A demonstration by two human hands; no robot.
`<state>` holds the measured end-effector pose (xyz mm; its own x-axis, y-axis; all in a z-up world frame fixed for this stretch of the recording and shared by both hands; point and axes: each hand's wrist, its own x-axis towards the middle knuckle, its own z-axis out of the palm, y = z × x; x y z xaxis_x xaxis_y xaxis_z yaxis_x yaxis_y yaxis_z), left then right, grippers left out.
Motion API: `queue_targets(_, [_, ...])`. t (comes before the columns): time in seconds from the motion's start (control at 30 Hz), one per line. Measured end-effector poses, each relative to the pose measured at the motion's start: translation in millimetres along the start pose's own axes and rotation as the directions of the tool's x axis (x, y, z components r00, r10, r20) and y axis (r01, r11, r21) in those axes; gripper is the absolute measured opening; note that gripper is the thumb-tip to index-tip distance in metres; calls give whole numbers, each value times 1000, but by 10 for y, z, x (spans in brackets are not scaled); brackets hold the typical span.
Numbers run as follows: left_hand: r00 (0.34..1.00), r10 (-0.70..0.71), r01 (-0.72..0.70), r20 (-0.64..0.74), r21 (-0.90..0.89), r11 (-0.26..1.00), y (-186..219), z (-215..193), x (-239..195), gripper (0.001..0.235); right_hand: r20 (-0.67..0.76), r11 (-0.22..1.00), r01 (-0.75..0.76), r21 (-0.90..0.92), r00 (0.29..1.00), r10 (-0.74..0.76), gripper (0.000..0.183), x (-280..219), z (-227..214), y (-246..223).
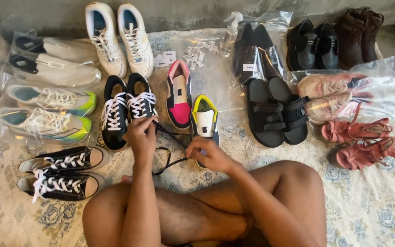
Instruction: The person sits on a rug surrounded by various shoes and laces a multi-colored sneaker. They thread the laces through the eyelets, pull them tight, and tie a knot.
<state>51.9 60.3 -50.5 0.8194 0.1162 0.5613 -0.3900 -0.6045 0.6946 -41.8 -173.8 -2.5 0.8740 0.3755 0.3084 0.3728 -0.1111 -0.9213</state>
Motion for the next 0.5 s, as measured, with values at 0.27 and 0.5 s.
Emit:
queue_targets(0.27, [969, -211, 188, 129, 169, 967, -121, -57, 97, 23, -53, 992, -103, -73, 994, 99, 13, -21, 352, -125])
queue_targets(0.5, [531, -663, 847, 528, -301, 438, 313, -59, 173, 79, -218, 970, -244, -18, 947, 235, 24, -64, 583, 395])
